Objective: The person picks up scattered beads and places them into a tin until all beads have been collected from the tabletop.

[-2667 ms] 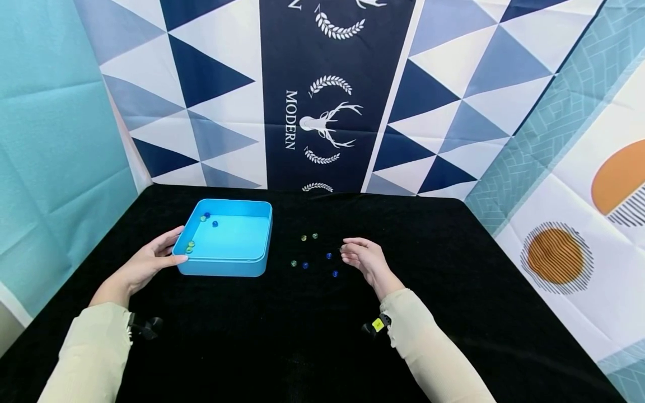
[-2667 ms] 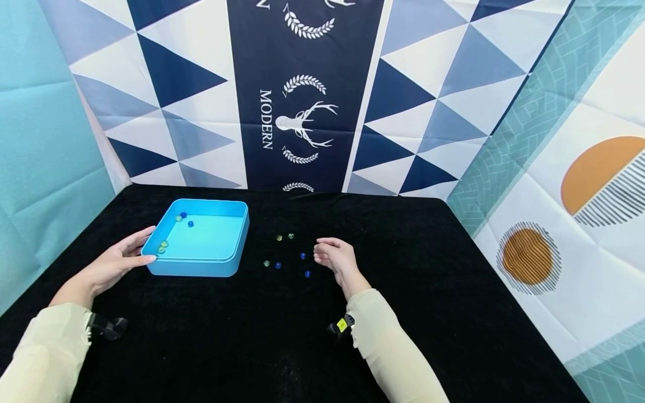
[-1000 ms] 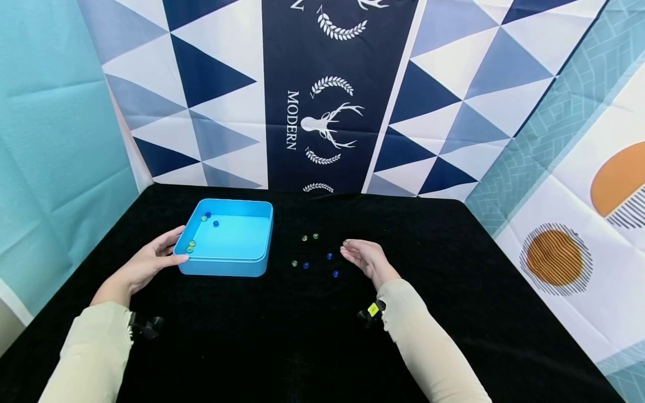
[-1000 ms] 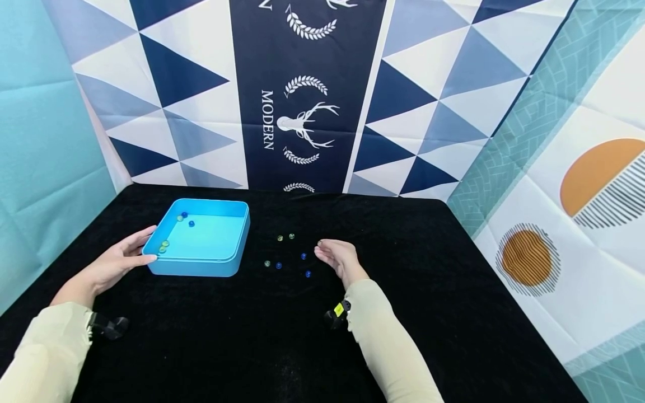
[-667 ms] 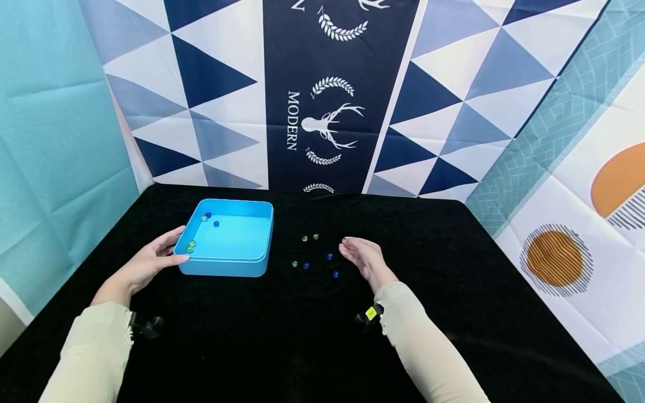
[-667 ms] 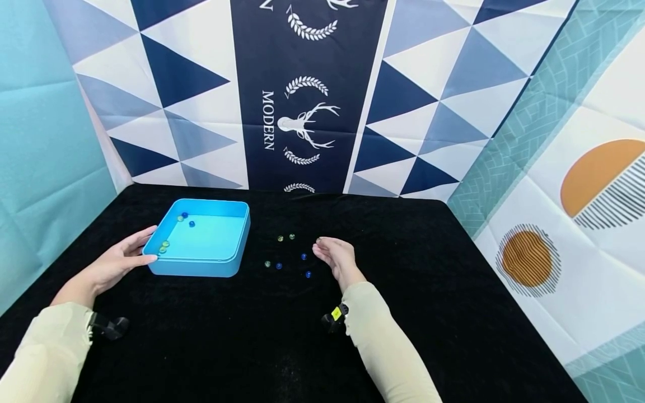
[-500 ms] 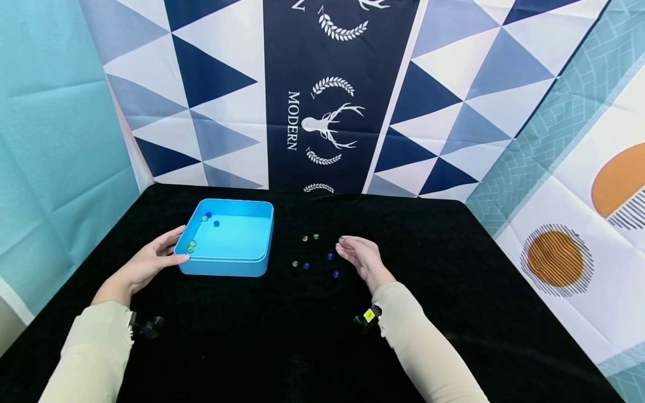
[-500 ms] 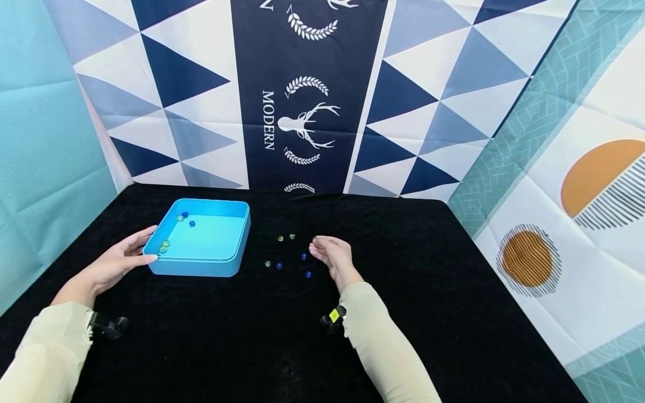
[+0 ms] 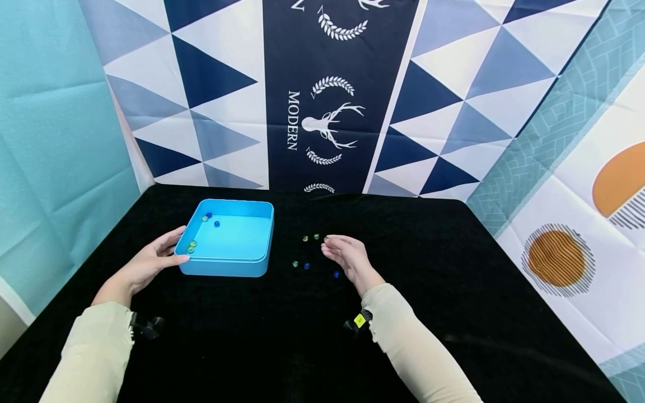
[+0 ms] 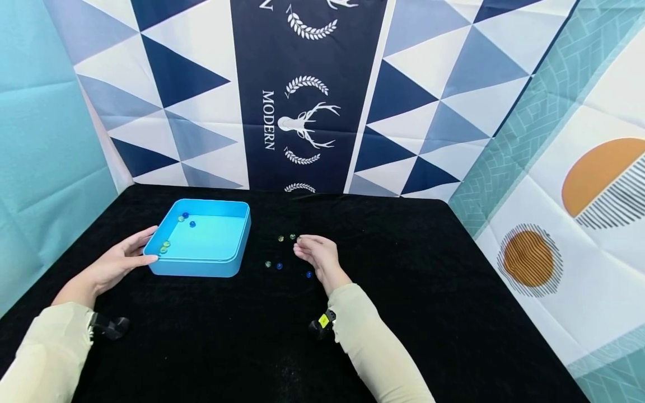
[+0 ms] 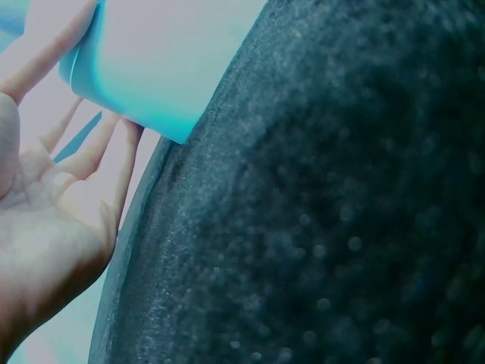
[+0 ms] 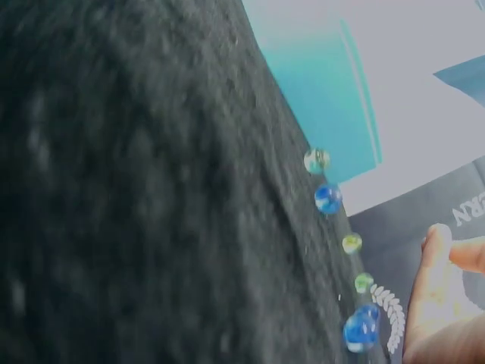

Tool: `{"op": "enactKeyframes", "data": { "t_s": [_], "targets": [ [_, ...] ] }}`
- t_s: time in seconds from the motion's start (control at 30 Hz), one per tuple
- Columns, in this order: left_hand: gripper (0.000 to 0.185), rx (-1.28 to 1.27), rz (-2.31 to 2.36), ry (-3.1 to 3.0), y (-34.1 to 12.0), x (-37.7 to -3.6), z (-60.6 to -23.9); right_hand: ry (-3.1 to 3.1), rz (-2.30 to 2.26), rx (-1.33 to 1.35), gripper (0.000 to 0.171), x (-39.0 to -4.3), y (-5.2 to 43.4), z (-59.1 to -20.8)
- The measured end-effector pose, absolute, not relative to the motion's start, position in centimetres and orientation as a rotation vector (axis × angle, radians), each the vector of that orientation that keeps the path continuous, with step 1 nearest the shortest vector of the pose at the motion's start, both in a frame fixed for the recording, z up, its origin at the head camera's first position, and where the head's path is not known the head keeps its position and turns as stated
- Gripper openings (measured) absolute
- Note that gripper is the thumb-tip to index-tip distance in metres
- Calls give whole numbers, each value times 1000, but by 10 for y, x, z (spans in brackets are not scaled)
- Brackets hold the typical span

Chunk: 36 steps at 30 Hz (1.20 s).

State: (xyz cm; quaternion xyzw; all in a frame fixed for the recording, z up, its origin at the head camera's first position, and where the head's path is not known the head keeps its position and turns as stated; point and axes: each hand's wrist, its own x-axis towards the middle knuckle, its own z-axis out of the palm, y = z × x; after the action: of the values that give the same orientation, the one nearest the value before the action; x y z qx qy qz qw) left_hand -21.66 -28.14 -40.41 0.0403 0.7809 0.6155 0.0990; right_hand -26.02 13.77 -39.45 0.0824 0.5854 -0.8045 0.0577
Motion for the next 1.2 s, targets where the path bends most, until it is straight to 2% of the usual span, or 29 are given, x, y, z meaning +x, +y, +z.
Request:
{"op": "enactKeyframes", "data": {
  "t_s": [1.2],
  "targets": [
    [85, 105, 1805, 2322, -282, -218, -406, 1775, -2353, 46, 30, -252, 54, -380]
  ]
}}
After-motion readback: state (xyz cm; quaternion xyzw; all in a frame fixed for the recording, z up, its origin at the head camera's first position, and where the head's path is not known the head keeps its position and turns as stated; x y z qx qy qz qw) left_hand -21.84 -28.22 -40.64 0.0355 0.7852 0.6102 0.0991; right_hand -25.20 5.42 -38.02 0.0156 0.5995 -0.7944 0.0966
